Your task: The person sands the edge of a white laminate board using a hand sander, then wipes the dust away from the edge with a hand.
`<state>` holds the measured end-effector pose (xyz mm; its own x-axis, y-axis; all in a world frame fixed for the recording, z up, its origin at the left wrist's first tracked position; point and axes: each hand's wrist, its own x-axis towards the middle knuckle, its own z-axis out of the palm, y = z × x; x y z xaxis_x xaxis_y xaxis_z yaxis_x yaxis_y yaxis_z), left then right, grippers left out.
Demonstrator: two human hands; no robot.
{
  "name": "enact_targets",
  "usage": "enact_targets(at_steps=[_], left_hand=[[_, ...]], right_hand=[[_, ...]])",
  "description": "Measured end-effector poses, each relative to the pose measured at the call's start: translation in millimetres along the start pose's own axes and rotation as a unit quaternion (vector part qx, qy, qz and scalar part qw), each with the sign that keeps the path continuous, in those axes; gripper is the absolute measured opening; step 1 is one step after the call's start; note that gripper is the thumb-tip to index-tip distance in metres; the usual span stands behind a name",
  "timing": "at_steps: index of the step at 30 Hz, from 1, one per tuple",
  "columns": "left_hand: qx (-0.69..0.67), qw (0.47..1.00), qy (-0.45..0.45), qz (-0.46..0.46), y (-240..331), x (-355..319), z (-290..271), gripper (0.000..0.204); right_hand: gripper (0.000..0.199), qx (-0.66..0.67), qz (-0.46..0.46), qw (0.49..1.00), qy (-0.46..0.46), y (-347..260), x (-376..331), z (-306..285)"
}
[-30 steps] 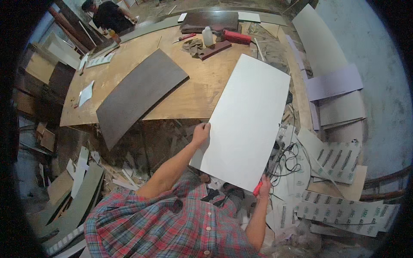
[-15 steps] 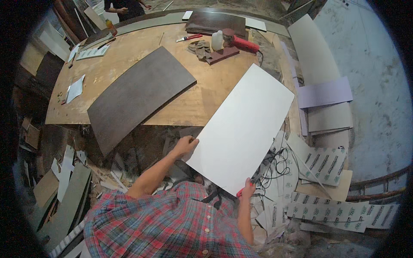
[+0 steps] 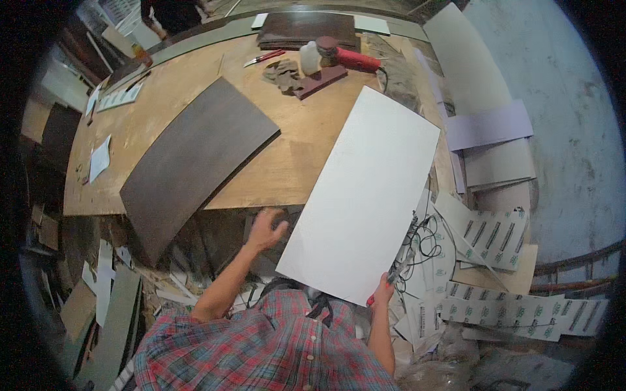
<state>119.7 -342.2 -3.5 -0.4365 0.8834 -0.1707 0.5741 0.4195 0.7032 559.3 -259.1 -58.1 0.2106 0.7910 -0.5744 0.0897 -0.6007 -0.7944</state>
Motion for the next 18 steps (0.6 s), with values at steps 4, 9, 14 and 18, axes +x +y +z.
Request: enact_targets(at_steps=[4, 9, 14, 18], left_hand=[[0.13, 0.988, 0.071, 0.034, -2.4, 70.0, -22.6, 0.073], [0.25, 0.964, 0.089, 0.033, 10.6, 165.7, 8.3, 0.085], [0.251, 0.948, 0.152, 0.124, 51.5, 322.5, 51.9, 0.079], [0.152, 0.927, 0.163, 0.301, 80.2, 456.1, 85.7, 0.065]], right_hand=[[0.052, -0.004, 0.01, 1.0, 0.008, 12.2, 1.8, 8.0], [0.047, 0.029, -0.048, 0.998, -0.013, 21.2, 4.4, 12.9], [0.047, 0.011, -0.014, 1.0, -0.011, 26.5, 18.5, -1.3], [0.049, 0.006, 0.025, 1.0, -0.005, 28.8, 24.9, -14.2]])
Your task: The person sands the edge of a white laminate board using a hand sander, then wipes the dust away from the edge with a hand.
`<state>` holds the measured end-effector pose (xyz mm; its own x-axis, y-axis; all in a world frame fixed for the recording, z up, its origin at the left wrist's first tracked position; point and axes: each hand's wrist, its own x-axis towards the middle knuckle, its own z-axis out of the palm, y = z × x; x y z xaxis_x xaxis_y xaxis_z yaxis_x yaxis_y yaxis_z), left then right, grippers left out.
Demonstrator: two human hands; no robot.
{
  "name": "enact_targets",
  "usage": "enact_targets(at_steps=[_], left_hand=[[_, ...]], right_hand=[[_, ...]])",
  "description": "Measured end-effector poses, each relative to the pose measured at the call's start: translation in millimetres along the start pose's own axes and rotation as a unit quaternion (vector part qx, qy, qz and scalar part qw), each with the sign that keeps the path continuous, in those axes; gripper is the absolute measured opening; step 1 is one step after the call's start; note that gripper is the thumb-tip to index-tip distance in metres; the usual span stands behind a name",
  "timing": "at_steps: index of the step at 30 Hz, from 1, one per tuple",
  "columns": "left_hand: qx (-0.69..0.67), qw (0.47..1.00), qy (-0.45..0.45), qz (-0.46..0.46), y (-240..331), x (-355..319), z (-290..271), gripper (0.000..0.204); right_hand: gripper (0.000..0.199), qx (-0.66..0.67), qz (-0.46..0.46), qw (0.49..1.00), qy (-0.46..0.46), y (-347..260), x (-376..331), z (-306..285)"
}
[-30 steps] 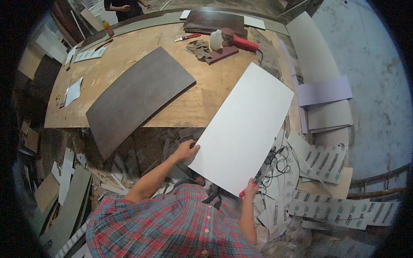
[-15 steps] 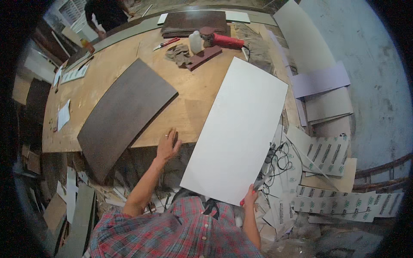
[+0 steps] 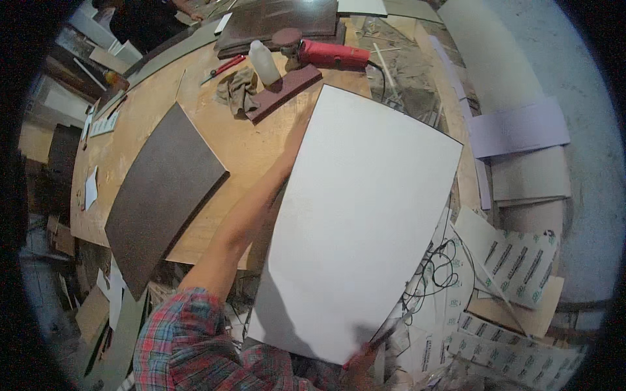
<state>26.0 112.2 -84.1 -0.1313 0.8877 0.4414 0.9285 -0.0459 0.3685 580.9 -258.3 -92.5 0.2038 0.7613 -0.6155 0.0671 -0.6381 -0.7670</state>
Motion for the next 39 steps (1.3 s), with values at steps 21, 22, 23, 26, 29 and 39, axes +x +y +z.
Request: enact_targets(at_steps=[21, 22, 23, 26, 29, 39], left_hand=[[-0.175, 0.888, -0.278, 0.322, 73.8, -193.4, -104.4, 0.048], [-0.155, 0.883, -0.306, 0.321, 79.6, -221.4, -121.1, 0.05], [-0.111, 0.865, -0.371, 0.319, 85.9, -250.9, -138.7, 0.052], [-0.146, 0.805, -0.548, 0.174, 102.6, -354.0, -210.5, 0.06], [-0.079, 0.629, -0.767, -0.097, 119.4, -455.7, -287.2, 0.073], [-0.553, 0.629, -0.05, -0.545, 217.5, -497.8, -195.6, 0.061]], right_hand=[[0.041, 0.026, -0.063, 0.996, -0.059, -13.4, 2.0, -26.3], [0.042, 0.017, -0.042, 0.999, -0.03, -11.2, 5.3, -28.2], [0.043, 0.016, -0.031, 0.999, -0.031, -10.0, 7.7, -30.6], [0.049, -0.012, -0.026, 1.0, -0.005, -8.5, 11.9, -36.1], [0.05, -0.03, -0.05, 0.998, 0.01, -9.1, 9.6, -37.2], [0.04, 0.009, -0.047, 0.999, 0.02, -27.4, -32.0, -7.6]])
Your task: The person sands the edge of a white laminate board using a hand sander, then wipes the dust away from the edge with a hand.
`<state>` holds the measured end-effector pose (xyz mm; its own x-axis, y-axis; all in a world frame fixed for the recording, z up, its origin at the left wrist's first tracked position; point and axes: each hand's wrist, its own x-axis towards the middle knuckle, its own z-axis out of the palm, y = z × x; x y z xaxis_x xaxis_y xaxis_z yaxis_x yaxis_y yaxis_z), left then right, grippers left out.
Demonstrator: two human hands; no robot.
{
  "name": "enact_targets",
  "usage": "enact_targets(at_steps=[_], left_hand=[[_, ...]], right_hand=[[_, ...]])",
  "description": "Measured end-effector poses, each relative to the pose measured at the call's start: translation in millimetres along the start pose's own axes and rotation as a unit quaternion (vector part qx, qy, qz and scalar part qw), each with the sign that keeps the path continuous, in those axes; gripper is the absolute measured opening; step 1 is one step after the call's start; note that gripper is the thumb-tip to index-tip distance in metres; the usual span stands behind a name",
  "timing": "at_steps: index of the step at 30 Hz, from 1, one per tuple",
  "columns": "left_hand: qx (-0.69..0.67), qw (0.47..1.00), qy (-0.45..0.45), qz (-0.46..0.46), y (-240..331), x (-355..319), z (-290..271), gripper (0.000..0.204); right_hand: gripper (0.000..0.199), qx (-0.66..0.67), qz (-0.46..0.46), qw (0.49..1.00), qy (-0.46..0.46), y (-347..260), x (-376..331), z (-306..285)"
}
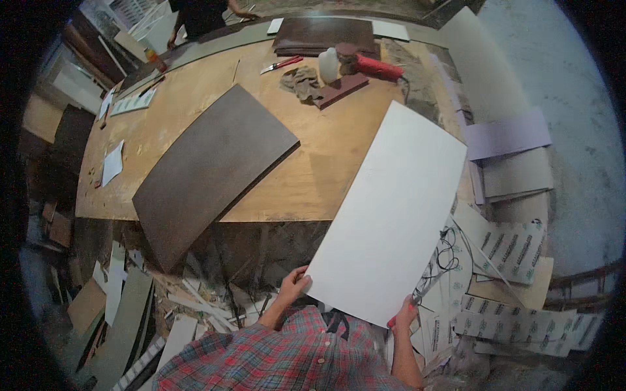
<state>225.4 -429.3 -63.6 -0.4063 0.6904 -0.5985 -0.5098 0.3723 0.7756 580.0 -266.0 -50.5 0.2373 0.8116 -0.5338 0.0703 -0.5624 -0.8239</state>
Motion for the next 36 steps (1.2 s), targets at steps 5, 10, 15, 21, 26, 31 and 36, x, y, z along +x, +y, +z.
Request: enact_targets(at_steps=[5, 10, 15, 21, 26, 31, 36], left_hand=[[0.049, 0.991, 0.108, 0.069, 42.3, 14.9, -17.9, 0.033], [0.127, 0.97, 0.136, 0.155, 125.5, 60.7, -66.1, 0.034], [0.256, 0.925, 0.18, 0.214, 164.3, 80.0, -92.2, 0.038], [0.411, 0.856, 0.228, 0.217, 138.1, 60.3, -96.7, 0.052], [0.417, 0.831, 0.241, 0.278, 137.8, 66.3, -100.7, 0.05], [0.465, 0.826, 0.188, 0.256, 153.9, 75.6, -109.6, 0.039], [0.47, 0.849, 0.149, 0.191, 179.2, 68.1, -105.4, 0.046]], right_hand=[[0.037, -0.003, 0.028, 1.0, 0.005, -14.7, -34.3, 36.6], [0.039, 0.086, 0.073, 0.993, -0.019, -10.9, -64.8, 114.9], [0.027, -0.008, -0.044, 0.998, -0.038, 4.4, -82.3, 170.6], [0.027, 0.043, 0.006, 0.988, -0.146, 9.9, -80.3, 163.6], [0.025, 0.221, 0.167, 0.94, -0.198, 16.8, -75.0, 153.5], [0.045, 0.291, 0.243, 0.9, -0.217, 29.4, -81.1, 166.9], [0.038, 0.257, 0.122, 0.942, -0.179, 33.6, -89.2, 171.6]])
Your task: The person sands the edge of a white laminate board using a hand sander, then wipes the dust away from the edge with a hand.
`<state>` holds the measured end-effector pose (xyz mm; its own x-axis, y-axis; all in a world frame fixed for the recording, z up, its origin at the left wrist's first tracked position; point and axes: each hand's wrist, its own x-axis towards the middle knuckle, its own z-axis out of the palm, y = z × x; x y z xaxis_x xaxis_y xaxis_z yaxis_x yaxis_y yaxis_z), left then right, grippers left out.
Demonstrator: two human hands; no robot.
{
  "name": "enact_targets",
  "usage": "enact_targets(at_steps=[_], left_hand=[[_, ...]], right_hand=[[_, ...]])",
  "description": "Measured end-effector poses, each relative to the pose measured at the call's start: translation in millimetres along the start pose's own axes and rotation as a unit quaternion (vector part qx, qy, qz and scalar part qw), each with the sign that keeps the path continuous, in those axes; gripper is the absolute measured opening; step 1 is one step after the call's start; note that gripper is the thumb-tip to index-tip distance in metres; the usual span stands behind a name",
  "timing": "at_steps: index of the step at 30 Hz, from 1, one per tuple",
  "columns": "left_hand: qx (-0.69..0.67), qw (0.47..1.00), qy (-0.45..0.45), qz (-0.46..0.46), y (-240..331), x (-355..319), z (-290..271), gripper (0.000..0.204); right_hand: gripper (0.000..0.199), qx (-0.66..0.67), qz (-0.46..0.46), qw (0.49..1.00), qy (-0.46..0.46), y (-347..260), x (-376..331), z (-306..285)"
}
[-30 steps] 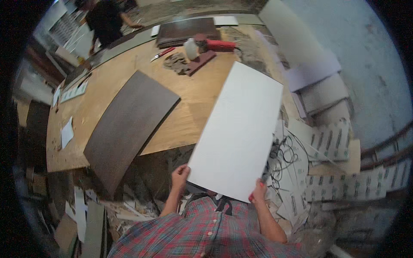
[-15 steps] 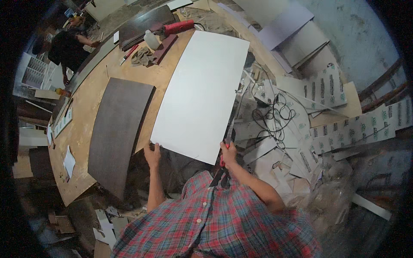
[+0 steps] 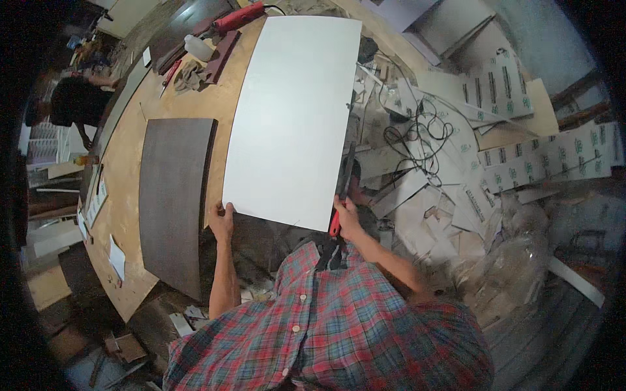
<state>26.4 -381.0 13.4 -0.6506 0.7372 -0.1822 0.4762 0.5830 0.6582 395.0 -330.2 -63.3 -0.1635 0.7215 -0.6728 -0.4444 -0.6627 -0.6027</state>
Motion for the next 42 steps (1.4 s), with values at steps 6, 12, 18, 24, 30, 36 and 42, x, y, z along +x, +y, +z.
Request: enact_targets(at_steps=[6, 12, 18, 24, 30, 36, 42], left_hand=[[0.167, 0.962, -0.008, 0.214, 74.9, -15.7, 49.1, 0.075], [0.094, 0.889, -0.157, 0.419, 167.4, -32.7, 173.9, 0.079], [0.245, 0.846, -0.125, 0.457, 191.3, 120.8, 179.9, 0.078], [0.301, 0.814, -0.065, 0.492, 176.4, 168.5, 176.3, 0.093], [0.297, 0.841, -0.176, 0.416, 200.5, 157.9, 162.5, 0.086], [0.271, 0.849, -0.163, 0.423, 205.3, 153.3, 151.4, 0.086], [0.249, 0.85, -0.156, 0.437, 200.5, 155.4, 153.8, 0.083]], right_hand=[[0.034, -0.075, -0.045, 0.989, 0.116, -19.2, 7.3, -17.5], [0.03, 0.035, -0.151, 0.976, 0.152, -82.1, 49.5, -20.9], [0.022, -0.049, -0.348, 0.935, 0.042, -156.2, 135.7, 31.1], [0.027, -0.05, -0.413, 0.908, 0.061, -165.0, 145.1, 72.4], [0.042, -0.034, -0.396, 0.909, 0.123, -120.9, 95.8, 70.2], [0.044, -0.15, -0.402, 0.887, 0.168, -73.3, 51.7, 68.1], [0.038, -0.146, -0.521, 0.837, 0.081, -95.3, 57.0, 88.5]])
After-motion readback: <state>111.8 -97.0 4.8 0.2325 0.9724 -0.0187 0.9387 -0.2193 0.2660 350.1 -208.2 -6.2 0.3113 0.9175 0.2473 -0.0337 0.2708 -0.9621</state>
